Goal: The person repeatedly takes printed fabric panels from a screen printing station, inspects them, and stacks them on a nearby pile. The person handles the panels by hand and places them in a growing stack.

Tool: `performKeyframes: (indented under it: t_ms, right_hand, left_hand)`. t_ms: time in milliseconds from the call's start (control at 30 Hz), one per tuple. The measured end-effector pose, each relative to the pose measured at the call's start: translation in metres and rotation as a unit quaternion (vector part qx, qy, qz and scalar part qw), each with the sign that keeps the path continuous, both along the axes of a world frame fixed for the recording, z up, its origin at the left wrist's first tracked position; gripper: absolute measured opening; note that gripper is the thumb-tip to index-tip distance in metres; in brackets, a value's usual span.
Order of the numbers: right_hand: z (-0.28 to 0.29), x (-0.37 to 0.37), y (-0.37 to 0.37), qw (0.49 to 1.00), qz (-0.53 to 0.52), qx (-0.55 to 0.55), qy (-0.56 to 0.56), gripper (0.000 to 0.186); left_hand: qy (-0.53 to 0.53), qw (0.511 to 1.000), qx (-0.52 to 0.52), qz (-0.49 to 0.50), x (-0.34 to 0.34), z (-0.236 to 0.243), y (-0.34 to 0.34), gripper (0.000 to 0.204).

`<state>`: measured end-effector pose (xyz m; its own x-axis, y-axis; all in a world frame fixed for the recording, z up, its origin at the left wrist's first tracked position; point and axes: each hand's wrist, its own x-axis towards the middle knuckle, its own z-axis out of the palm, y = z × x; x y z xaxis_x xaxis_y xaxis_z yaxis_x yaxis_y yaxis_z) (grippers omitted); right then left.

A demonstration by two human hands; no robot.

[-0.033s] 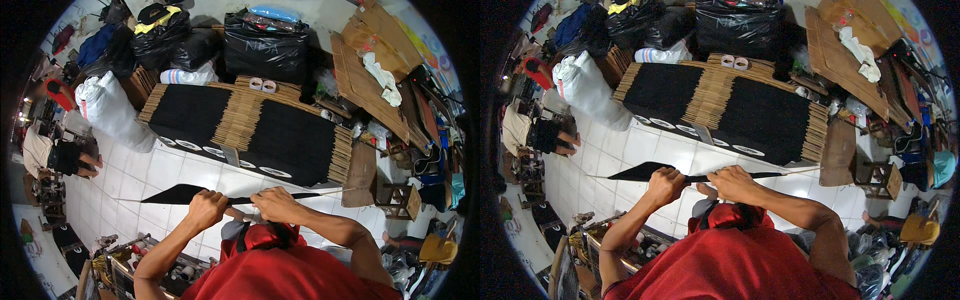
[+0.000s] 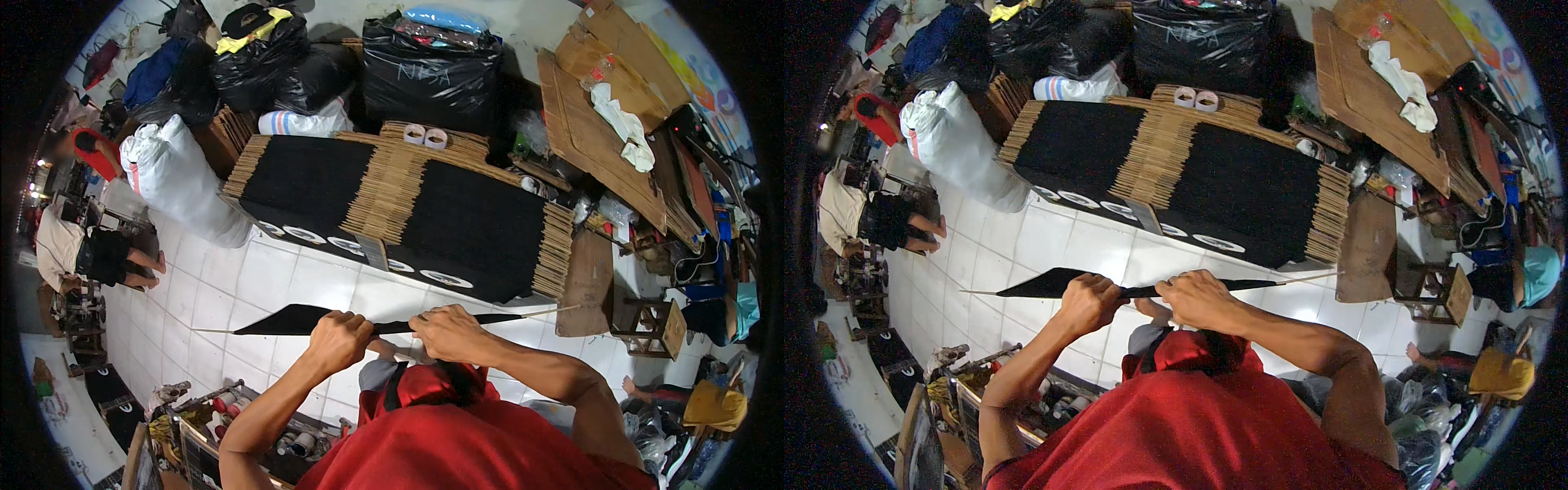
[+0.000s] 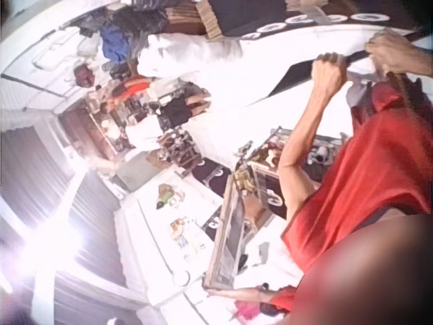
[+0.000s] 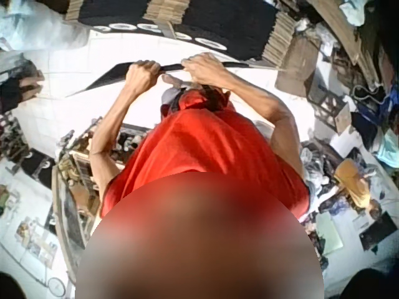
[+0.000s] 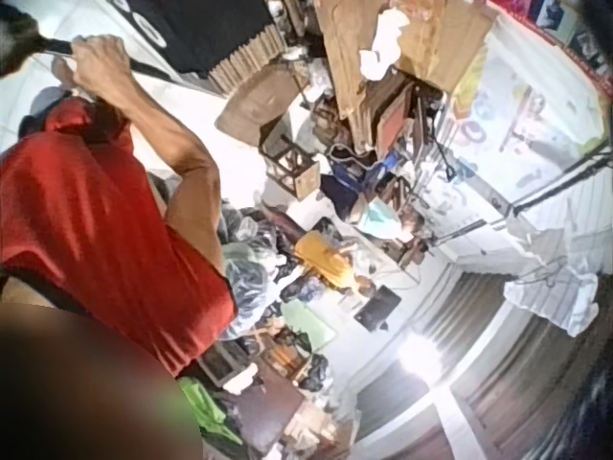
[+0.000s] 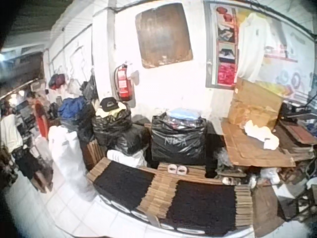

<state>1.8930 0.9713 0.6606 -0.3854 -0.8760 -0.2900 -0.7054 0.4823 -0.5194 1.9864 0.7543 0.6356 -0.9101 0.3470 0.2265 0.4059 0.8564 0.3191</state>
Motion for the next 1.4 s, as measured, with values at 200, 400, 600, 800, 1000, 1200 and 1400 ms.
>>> performKeyframes:
  t_ms: [200,400,600,800,1000,1200,1400]
  right_hand:
    - [-0.029,-0.033,0.076,0.948,0.070,0.064,-0.303,0.040]
    - [-0.107,-0.100,0.136,0.888,0.051,0.268,-0.369,0.049]
    - [-0.163,-0.084,0.145,0.844,-0.018,0.307,-0.439,0.033]
    - [-0.158,-0.090,0.144,0.846,-0.041,0.192,-0.496,0.015]
    - [-0.089,-0.099,0.113,0.916,-0.116,-0.012,-0.384,0.015]
    - [0.024,-0.061,0.088,0.978,-0.028,-0.143,-0.150,0.016]
    - [0.085,0.009,0.082,0.956,0.156,-0.050,-0.244,0.032]
  left_hand:
    - [-0.026,0.996,0.025,-0.082,0.012,-0.032,0.052,0.013]
    - [-0.034,0.994,-0.022,-0.105,0.014,-0.012,0.076,0.012]
    - [-0.037,0.990,-0.065,-0.115,0.008,0.013,0.074,0.017]
    - [-0.026,0.991,-0.070,-0.114,0.009,0.025,0.061,0.014]
    - [-0.030,0.991,-0.073,-0.107,0.012,0.026,0.047,0.011]
    - [-0.026,0.992,-0.061,-0.104,0.016,0.017,0.038,0.010]
    - [-0.032,0.993,-0.040,-0.110,0.019,0.008,0.033,0.011]
